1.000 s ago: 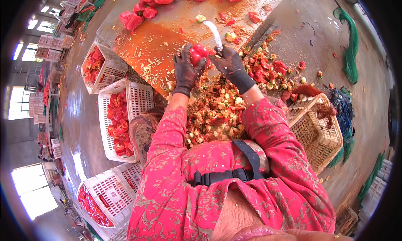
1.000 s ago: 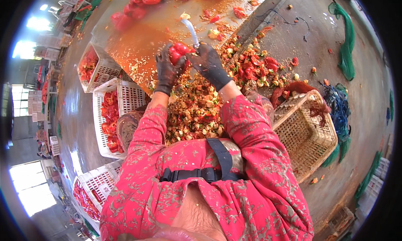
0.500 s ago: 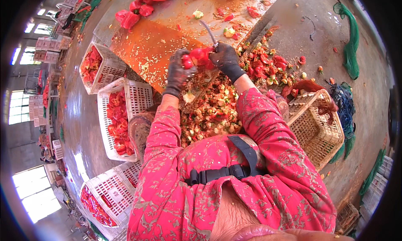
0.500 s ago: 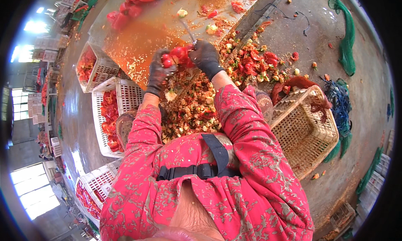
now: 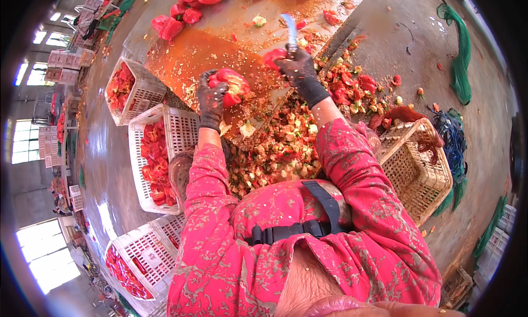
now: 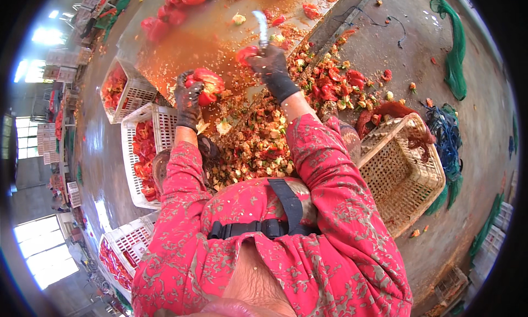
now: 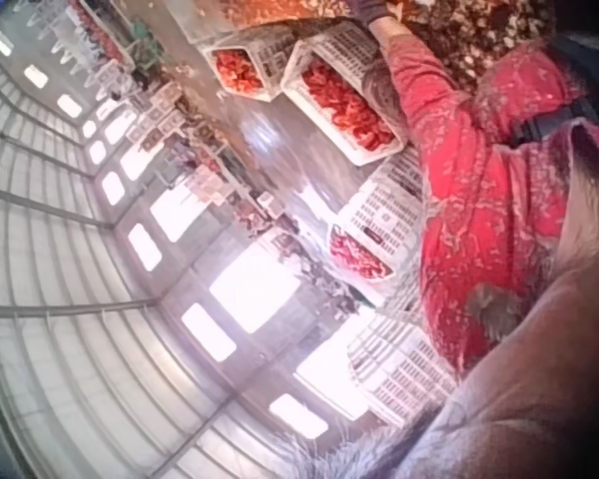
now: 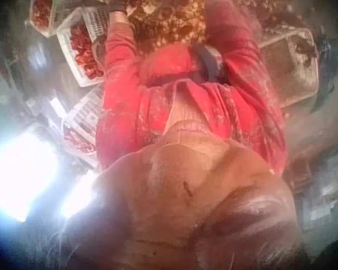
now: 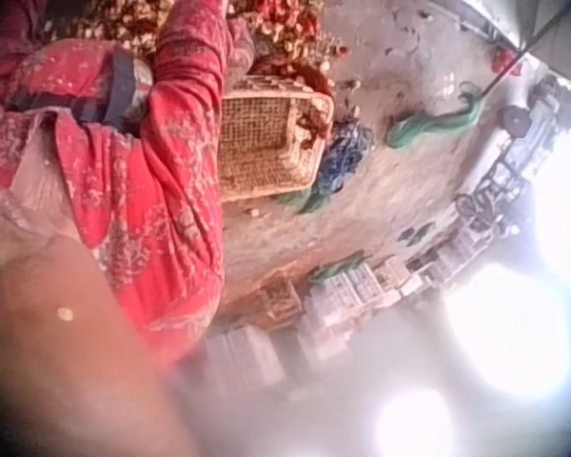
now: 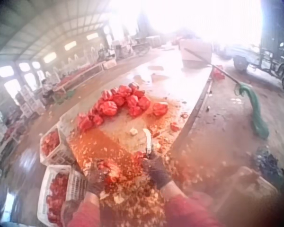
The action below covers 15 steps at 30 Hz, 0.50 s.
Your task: The person repeatedly picks up red bell peppers and uses a knife to chop them into small pieces on a wooden cutting board. The chopped pieces accumulate on the board while whole peppers are arranged nearby.
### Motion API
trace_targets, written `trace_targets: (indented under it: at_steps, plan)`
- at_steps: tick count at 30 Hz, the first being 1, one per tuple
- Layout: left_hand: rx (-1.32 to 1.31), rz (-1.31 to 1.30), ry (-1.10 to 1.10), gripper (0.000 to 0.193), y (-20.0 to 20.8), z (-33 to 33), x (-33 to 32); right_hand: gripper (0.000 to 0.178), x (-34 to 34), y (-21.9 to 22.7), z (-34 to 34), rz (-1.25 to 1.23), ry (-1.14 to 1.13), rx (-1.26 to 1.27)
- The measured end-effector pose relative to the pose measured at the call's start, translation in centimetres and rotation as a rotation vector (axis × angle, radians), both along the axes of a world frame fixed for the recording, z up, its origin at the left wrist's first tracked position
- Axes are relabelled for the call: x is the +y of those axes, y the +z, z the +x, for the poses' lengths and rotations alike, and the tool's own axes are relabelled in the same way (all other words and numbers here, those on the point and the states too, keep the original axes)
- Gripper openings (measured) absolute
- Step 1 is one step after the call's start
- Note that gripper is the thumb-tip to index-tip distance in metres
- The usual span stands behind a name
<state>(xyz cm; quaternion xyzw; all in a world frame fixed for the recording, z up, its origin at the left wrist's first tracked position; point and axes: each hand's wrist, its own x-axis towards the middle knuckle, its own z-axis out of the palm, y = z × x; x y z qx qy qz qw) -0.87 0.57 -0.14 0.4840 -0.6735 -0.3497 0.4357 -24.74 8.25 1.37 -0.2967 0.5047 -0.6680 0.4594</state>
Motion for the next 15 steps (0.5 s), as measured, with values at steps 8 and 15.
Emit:
trace_targets:
  at_steps: [8, 15]
  plan:
    - [-0.486, -0.389, -0.130, 0.047, 4.4, -6.2, 4.6, 0.034, -0.7, -0.7, 3.3, -0.167, 0.017, 0.863]
    - [-0.163, -0.142, -0.287, 0.039, 7.3, -6.3, 5.7, 0.026, -1.0, -0.1, 1.7, -0.066, 0.111, 0.555]
